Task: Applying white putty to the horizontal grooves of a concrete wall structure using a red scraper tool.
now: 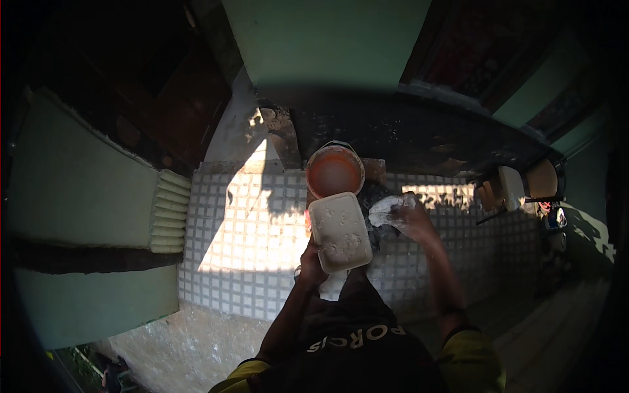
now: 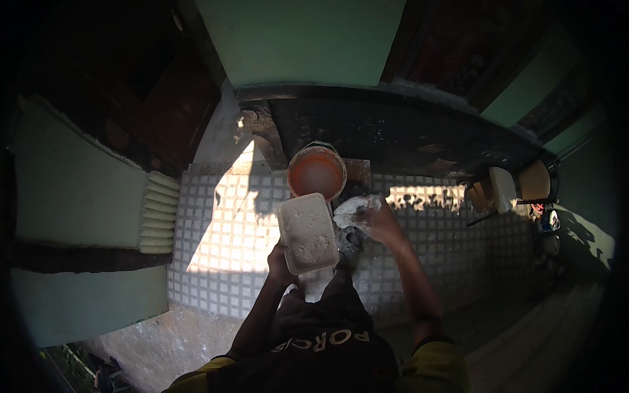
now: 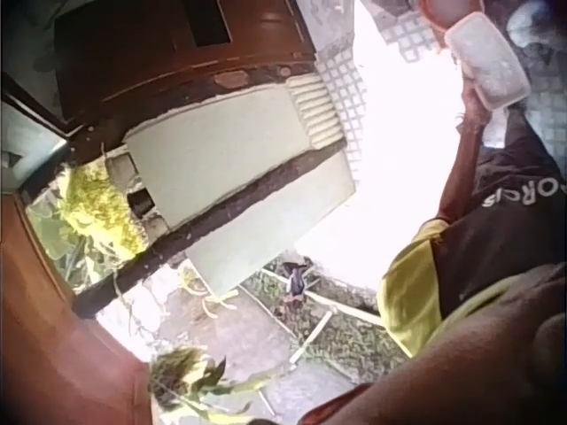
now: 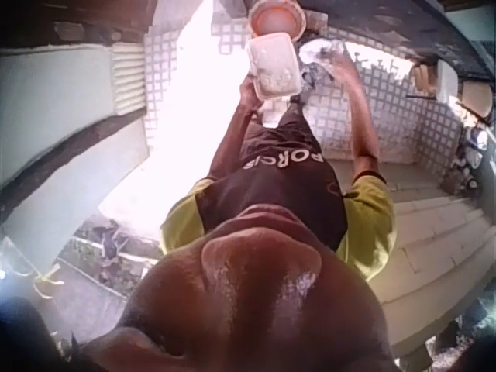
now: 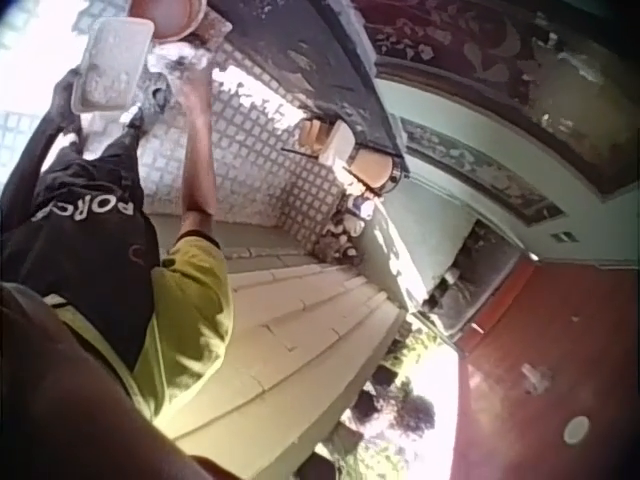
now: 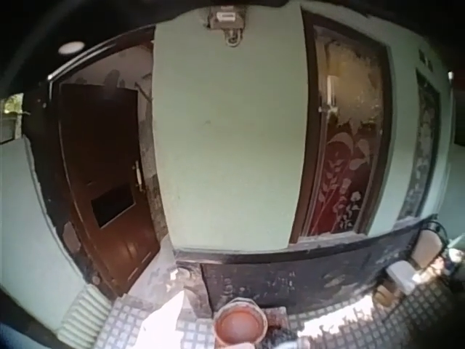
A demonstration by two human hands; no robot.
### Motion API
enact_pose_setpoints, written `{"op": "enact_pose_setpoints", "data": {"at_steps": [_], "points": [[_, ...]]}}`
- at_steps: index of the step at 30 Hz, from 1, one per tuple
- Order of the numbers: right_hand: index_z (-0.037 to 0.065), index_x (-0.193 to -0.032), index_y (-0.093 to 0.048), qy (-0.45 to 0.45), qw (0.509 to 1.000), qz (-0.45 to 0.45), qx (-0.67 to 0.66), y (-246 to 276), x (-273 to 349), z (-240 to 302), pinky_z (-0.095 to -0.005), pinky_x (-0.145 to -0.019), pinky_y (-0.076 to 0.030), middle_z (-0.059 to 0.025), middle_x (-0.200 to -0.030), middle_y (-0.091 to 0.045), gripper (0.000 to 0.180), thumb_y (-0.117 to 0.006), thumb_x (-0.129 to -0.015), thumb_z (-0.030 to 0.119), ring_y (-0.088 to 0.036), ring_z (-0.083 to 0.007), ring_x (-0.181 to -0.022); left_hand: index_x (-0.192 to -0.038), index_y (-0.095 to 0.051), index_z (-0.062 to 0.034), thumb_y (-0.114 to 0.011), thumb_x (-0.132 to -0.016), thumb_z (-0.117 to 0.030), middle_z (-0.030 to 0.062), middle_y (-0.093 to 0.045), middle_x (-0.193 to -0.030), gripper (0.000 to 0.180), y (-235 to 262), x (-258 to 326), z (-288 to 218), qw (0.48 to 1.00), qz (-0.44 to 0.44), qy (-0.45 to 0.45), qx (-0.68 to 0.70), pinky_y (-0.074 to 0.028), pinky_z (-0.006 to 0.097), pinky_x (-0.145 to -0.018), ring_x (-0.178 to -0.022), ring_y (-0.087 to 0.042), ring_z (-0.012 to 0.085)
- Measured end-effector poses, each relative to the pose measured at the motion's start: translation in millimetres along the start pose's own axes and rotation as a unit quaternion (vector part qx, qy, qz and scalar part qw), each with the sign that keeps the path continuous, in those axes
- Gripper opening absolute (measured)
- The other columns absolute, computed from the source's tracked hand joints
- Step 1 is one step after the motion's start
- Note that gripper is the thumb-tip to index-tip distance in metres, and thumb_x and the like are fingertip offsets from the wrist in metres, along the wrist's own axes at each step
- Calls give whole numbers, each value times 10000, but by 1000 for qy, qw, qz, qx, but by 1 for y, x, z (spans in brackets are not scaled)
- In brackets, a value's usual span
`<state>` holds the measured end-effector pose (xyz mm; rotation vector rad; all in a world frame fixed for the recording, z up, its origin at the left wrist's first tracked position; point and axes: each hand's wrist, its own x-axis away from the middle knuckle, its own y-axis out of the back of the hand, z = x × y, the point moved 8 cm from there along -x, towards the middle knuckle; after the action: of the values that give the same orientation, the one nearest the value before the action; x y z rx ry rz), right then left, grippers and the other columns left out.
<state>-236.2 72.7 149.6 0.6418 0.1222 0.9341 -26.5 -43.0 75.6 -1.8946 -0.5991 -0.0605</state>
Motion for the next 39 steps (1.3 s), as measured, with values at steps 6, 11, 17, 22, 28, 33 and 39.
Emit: {"op": "enact_pose_setpoints", "data": {"at_steps": [6, 11, 17, 22, 28, 33, 39], "points": [[-3, -1030, -583, 40, 998, 25, 52, -1, -15, 155, -353, -853, -464, -146, -1002, -605, 358, -710, -716, 115, -597, -261, -924, -1404, -265, -101, -517, -721, -178, 98, -433, -1314, 732, -29, 3, -18, 996, 83, 22, 15, -384, 416, -1005, -1205, -443, 264], [-46, -911, -599, 181, 978, 103, 22, -42, -34, 187, -310, -742, -480, -111, -833, -637, 287, -680, -646, 29, -587, -156, -773, -1406, -255, -80, -510, -748, -212, 113, -431, -1324, 718, -40, 13, -31, 995, 82, -22, -46, -381, 426, -1007, -1209, -442, 285], [-40, -834, -631, 212, 937, 234, 148, -56, -19, 193, -356, -731, -489, -120, -789, -651, 231, -670, -611, 4, -587, -212, -712, -1388, -290, -83, -501, -754, -210, 109, -446, -1308, 680, -31, 23, -47, 995, 71, -62, -33, -392, 423, -995, -1196, -455, 281], [-30, -861, -635, 224, 943, 207, 136, -62, -1, 208, -357, -737, -490, -142, -811, -651, 256, -671, -608, -2, -608, -226, -736, -1322, -377, -50, -469, -776, -220, 113, -512, -1243, 579, -20, 21, -50, 996, 59, -71, -18, -416, 415, -974, -1138, -510, 276], [-39, -945, -622, 203, 949, 178, 163, -69, -1, 211, -349, -765, -492, -138, -858, -655, 330, -665, -622, 12, -619, -228, -782, -1259, -448, -15, -447, -794, -246, 133, -564, -1192, 519, -23, 20, -49, 996, 64, -66, 7, -426, 424, -960, -1097, -548, 281], [-33, -964, -618, 203, 946, 226, 113, -77, 2, 202, -351, -792, -485, -158, -901, -652, 354, -662, -616, 10, -623, -256, -831, -1260, -439, -16, -445, -795, -242, 138, -551, -1206, 517, -25, 18, -47, 995, 77, -67, 25, -429, 426, -961, -1105, -542, 285], [-33, -970, -604, 160, 938, 229, 203, -52, 10, 194, -350, -802, -477, -148, -921, -644, 365, -670, -616, 23, -611, -242, -873, -1378, -307, -77, -453, -768, -182, 110, -442, -1329, 636, -33, 20, -52, 993, 99, -62, 7, -362, 399, -1019, -1209, -446, 270]]}}
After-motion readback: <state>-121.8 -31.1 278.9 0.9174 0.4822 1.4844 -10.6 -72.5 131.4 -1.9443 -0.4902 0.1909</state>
